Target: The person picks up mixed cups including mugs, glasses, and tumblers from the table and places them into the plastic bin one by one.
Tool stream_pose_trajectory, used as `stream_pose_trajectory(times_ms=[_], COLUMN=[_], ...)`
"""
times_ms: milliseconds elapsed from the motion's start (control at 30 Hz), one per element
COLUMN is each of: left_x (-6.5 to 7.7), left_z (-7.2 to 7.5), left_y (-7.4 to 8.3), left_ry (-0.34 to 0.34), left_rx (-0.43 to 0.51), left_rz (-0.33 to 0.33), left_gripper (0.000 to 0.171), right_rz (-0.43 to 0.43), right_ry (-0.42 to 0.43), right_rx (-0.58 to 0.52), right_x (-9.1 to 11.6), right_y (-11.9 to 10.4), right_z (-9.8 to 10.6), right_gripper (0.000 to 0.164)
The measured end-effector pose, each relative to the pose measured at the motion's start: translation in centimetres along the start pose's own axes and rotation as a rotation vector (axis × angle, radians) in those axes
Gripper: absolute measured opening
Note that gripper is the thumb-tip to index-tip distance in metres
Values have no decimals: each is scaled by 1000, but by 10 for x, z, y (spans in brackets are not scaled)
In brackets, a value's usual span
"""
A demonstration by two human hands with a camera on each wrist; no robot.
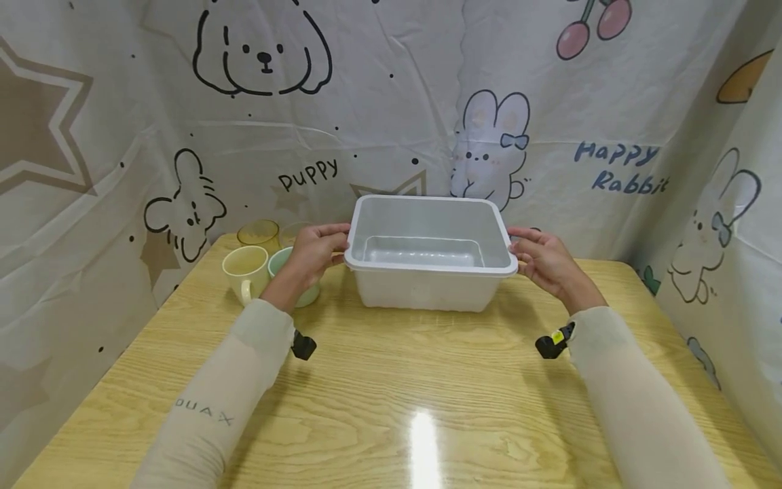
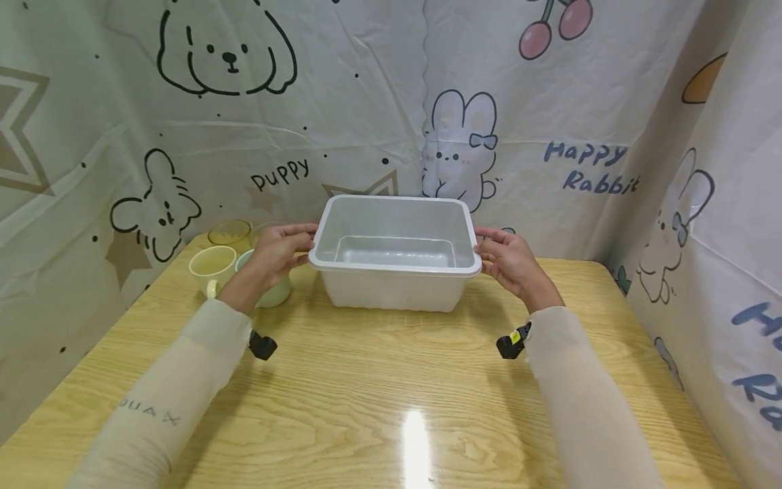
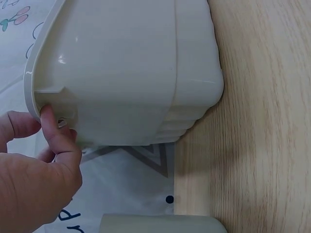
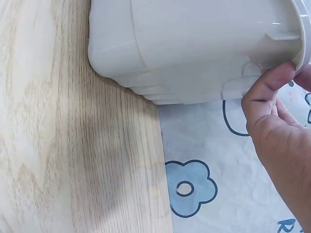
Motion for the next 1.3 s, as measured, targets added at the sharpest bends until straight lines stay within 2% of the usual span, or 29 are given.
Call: stream_pose_trajectory(times_ms=[333,833,1300], left_x=[11,28,45], left_z=[-6,0,0], left_y=[3,7,13], left_ry=[-34,-71,-125], left_rx=[-24,-75,-66], left_rz=[10,9,-13], left_gripper=[42,43,49], right_rz=[-20,5,0], right_ry=[-28,-92,-138], right_rx=[61,119,116], right_x=[11,24,39], right_y=[4,7,13], right_z=[2,-4,-6], right_gripper=[57,68,69])
Point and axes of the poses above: each hand's wrist, its own x-axis away from the middle knuckle, its own z-axis out of the back of the hand, y = z × x, the point moved 9 cm from there along -x, towards the middle knuckle, and after that the axes turned 14 degrees about -z, right-handed, at the moved point
